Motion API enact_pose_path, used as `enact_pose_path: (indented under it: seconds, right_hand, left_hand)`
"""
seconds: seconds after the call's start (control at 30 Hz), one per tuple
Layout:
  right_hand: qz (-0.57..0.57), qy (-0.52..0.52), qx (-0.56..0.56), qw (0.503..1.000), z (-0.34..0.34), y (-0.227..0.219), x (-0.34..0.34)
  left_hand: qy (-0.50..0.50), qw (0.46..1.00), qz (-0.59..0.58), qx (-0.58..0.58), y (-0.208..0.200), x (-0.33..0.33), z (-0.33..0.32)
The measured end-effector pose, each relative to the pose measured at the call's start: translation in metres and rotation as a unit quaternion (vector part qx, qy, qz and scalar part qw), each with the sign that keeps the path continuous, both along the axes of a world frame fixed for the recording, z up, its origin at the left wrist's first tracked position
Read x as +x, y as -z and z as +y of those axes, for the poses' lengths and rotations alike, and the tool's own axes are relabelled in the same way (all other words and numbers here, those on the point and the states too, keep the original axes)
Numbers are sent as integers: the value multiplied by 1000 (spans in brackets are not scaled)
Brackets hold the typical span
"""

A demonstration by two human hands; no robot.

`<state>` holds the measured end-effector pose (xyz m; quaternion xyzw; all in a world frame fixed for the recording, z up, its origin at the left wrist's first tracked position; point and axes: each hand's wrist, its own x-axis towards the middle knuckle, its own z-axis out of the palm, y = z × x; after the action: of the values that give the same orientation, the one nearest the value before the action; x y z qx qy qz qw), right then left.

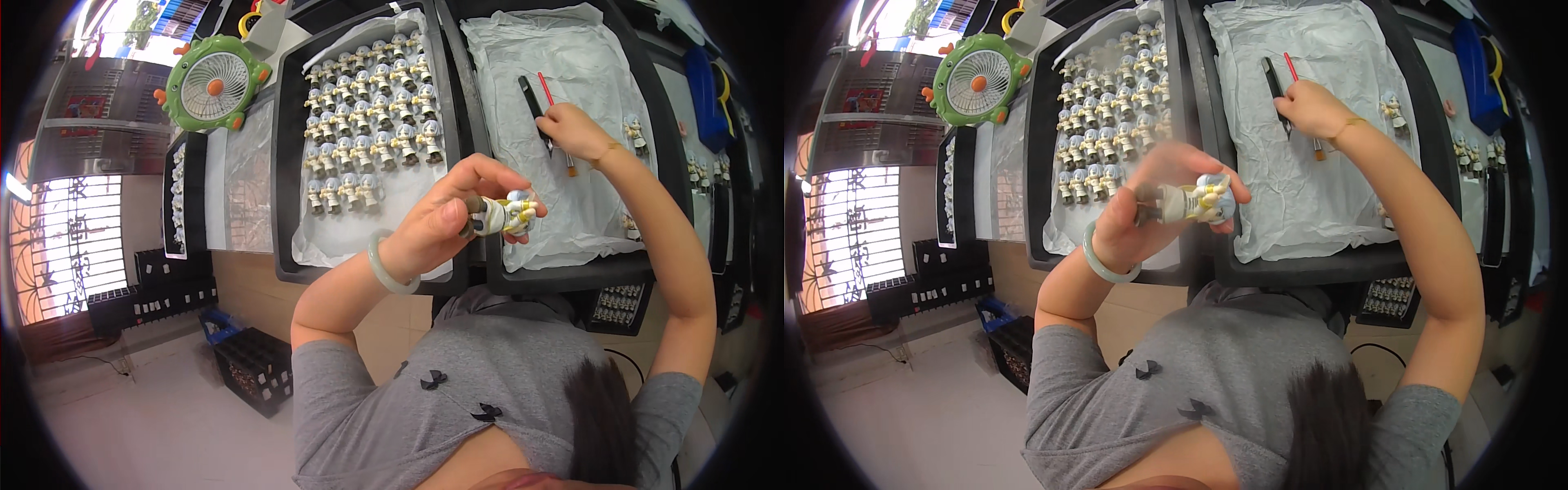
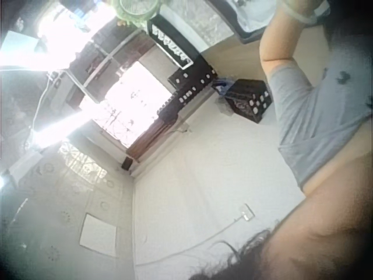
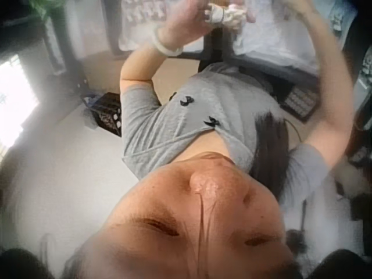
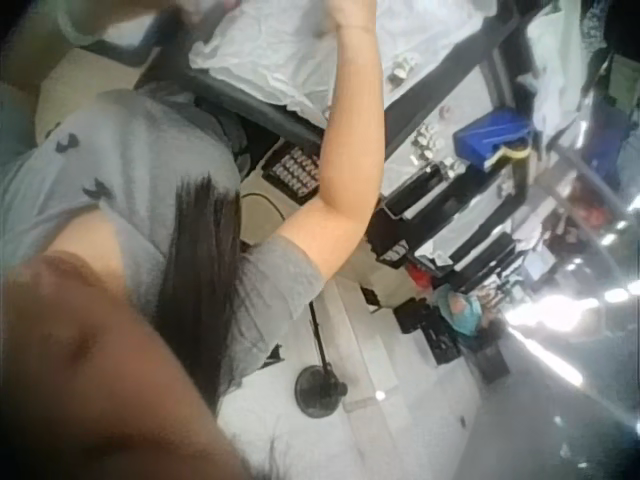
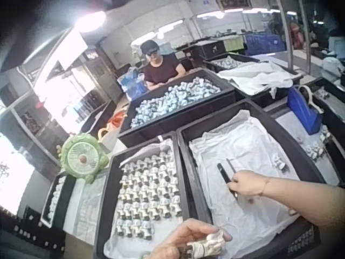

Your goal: The person paints small figurines using a fine brush and a utility knife. They hold the figurine in one hand and apply paint or scrape details with the other, working on multiple units arranged in trays. The person occasionally moves trays and interacts with a coworker in the background.

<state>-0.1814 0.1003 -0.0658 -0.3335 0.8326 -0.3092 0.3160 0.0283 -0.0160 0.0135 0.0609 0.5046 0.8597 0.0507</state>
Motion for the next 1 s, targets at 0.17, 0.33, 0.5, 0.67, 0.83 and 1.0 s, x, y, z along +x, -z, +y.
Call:
enact_pose_path:
  seconds: [0.17,0.33,0.5,0.67,0.83,1.0]
  right_hand:
    - [-189,66,-251,947,10,-108,36]
    - [-185,-16,-428,885,37,-118,66]
    - [-220,-3,-458,861,38,-111,83]
    - [-227,-17,-410,883,40,-111,85]
    - [-195,-23,-357,913,39,-109,86]
    - [-150,-18,-360,921,34,-105,89]
  left_hand:
    - [-18,999,42,-28,1,7,1]
    - [-22,1000,-1,-17,-6,5,-1]
    - [-28,996,-37,79,-4,6,-1]
    - [-26,996,-82,20,-6,5,0]
    - [-17,993,-112,29,-5,4,-1]
    - [-14,990,-135,37,-4,6,-1]
